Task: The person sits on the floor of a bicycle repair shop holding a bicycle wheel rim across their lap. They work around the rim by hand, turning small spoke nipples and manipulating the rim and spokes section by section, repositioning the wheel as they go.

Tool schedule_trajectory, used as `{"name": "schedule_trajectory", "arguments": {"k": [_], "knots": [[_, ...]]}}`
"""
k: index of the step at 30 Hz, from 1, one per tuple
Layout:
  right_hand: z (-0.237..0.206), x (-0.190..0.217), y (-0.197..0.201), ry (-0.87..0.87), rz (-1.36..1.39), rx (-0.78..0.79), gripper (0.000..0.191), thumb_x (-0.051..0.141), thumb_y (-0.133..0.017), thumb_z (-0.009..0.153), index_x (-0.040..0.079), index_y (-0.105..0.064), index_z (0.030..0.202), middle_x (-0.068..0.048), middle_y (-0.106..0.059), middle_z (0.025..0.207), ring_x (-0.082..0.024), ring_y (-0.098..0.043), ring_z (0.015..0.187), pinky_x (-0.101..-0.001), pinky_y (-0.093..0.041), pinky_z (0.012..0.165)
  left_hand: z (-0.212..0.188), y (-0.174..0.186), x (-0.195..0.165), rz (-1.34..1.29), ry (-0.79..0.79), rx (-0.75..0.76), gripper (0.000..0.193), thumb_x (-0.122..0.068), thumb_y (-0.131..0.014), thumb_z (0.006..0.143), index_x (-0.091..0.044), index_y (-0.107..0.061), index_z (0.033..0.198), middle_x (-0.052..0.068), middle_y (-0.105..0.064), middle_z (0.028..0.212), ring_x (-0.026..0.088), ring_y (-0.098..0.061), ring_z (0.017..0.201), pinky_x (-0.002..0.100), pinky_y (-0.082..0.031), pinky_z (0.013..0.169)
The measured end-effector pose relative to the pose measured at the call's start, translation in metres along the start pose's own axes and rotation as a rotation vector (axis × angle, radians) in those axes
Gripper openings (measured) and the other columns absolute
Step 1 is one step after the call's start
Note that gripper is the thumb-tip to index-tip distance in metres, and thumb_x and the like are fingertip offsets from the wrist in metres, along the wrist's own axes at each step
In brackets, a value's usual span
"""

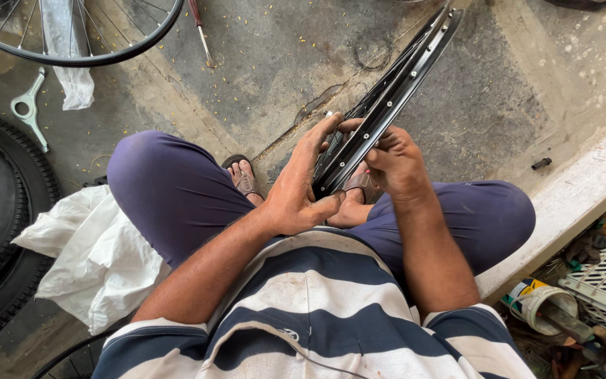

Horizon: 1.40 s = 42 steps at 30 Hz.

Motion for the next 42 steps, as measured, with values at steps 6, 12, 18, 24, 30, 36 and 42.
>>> {"name": "schedule_trajectory", "arguments": {"k": [6,12,18,24,30,36,42], "knots": [[0.002,0.012,0.003,0.052,0.128,-0.066,0.046,0.017,-0.077,0.095,-0.011,-0.063,0.129,-0.023,-0.07,0.127,-0.024,-0.07,0.117,-0.033,-0.058,0.104,0.0,-0.002,-0.001,-0.012,-0.004,0.005,0.1,-0.013,-0.071,0.08,-0.003,-0.02,0.165,0.02,-0.03,0.17,0.036,-0.032,0.161,0.046,-0.037,0.129],[-0.001,0.011,-0.01,0.392,-0.155,-0.211,0.036,0.003,-0.084,0.096,0.0,-0.06,0.124,-0.012,-0.071,0.11,-0.014,-0.072,0.092,-0.0281,-0.063,0.084,0.0,-0.001,-0.001,0.009,0.008,0.004,0.099,-0.012,-0.072,0.081,-0.003,-0.02,0.165,0.02,-0.03,0.17,0.035,-0.032,0.16,0.046,-0.036,0.129],[-0.002,0.031,-0.021,0.529,-0.51,-0.224,0.028,0.002,-0.078,0.098,0.003,-0.059,0.119,-0.017,-0.073,0.116,-0.02,-0.075,0.105,-0.0324,-0.065,0.091,0.0,-0.003,-0.001,0.015,-0.013,0.015,0.1,-0.012,-0.072,0.079,-0.003,-0.02,0.164,0.02,-0.031,0.169,0.036,-0.032,0.16,0.046,-0.035,0.129],[-0.001,0.032,-0.02,0.283,-0.089,-0.026,0.02,0.006,-0.072,0.102,0.003,-0.06,0.118,-0.024,-0.066,0.134,-0.025,-0.067,0.124,-0.0351,-0.059,0.107,0.0,-0.001,0.004,0.012,0.007,0.006,0.099,-0.013,-0.07,0.08,-0.002,-0.02,0.165,0.021,-0.031,0.169,0.036,-0.033,0.161,0.045,-0.036,0.129],[-0.005,0.019,-0.006,0.319,-0.056,0.035,0.021,0.002,-0.067,0.103,0.005,-0.061,0.123,-0.023,-0.064,0.139,-0.021,-0.071,0.117,-0.0293,-0.062,0.095,0.003,0.001,0.0,0.042,-0.003,0.013,0.099,-0.015,-0.069,0.081,-0.002,-0.02,0.165,0.022,-0.034,0.167,0.036,-0.036,0.159,0.046,-0.034,0.131],[0.0,0.008,0.013,0.359,-0.009,-0.027,0.013,-0.005,-0.067,0.111,-0.002,-0.063,0.123,-0.016,-0.07,0.119,-0.012,-0.07,0.101,-0.0226,-0.06,0.088,0.066,0.01,-0.04,0.181,-0.169,0.035,0.1,-0.022,-0.083,0.083,-0.001,-0.02,0.158,0.03,-0.039,0.155,0.042,-0.04,0.146,0.044,-0.034,0.121],[-0.017,0.035,0.021,0.687,-0.539,-0.302,0.014,-0.001,-0.066,0.104,0.0,-0.064,0.118,-0.015,-0.067,0.135,-0.016,-0.069,0.113,-0.0276,-0.06,0.1,0.066,0.008,-0.026,0.033,0.105,0.143,0.1,-0.009,-0.066,0.08,-0.006,-0.018,0.167,0.02,-0.053,0.155,0.033,-0.054,0.143,0.035,-0.045,0.117]]}}
Point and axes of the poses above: each hand's wrist, its own z-axis towards the middle knuckle, its own y-axis out of the back of the hand, x = y × z, the point moved 7 cm from there along z, towards the middle knuckle
